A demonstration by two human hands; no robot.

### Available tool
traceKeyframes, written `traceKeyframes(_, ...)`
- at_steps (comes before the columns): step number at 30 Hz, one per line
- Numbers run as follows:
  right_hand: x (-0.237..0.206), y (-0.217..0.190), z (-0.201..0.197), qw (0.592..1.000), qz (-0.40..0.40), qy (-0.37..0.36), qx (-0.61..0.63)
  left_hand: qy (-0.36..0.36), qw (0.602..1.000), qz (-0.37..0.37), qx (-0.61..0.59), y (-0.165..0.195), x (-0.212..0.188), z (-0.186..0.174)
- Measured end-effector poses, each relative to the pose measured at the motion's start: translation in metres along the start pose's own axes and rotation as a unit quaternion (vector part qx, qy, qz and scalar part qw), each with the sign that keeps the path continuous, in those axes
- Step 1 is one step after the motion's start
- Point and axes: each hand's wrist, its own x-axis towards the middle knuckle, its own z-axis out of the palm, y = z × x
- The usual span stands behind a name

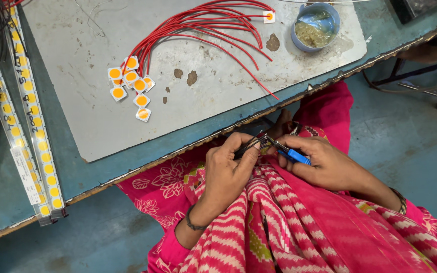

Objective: The person solders red wire ends onto small LED chip components on a work board using a soldering iron, placing each finished piece aside. They then gather a bundle of black wires and strip insulation from the wire ends with pliers.

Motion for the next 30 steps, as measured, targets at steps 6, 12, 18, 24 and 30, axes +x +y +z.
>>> traceKeyframes(6,-0.001,0.002,-0.002,1.000,0.013,-0.018,0.020,-0.014,1.000,0.001,-0.004,0.001,0.001,-0.002)
traceKeyframes(12,-0.002,0.002,-0.003,0.999,0.014,-0.023,0.030,-0.022,1.000,-0.004,-0.016,0.002,0.002,-0.003)
traceKeyframes(18,-0.002,0.005,0.002,1.000,-0.004,-0.007,0.007,-0.021,1.000,-0.005,-0.008,0.002,0.001,-0.003)
traceKeyframes(24,-0.003,0.010,0.011,0.999,-0.025,0.012,0.024,-0.020,1.000,0.001,-0.014,0.000,0.000,-0.002)
traceKeyframes(30,-0.008,0.011,0.007,0.996,0.007,-0.020,0.084,-0.024,1.000,-0.003,-0.006,0.001,-0.001,-0.002)
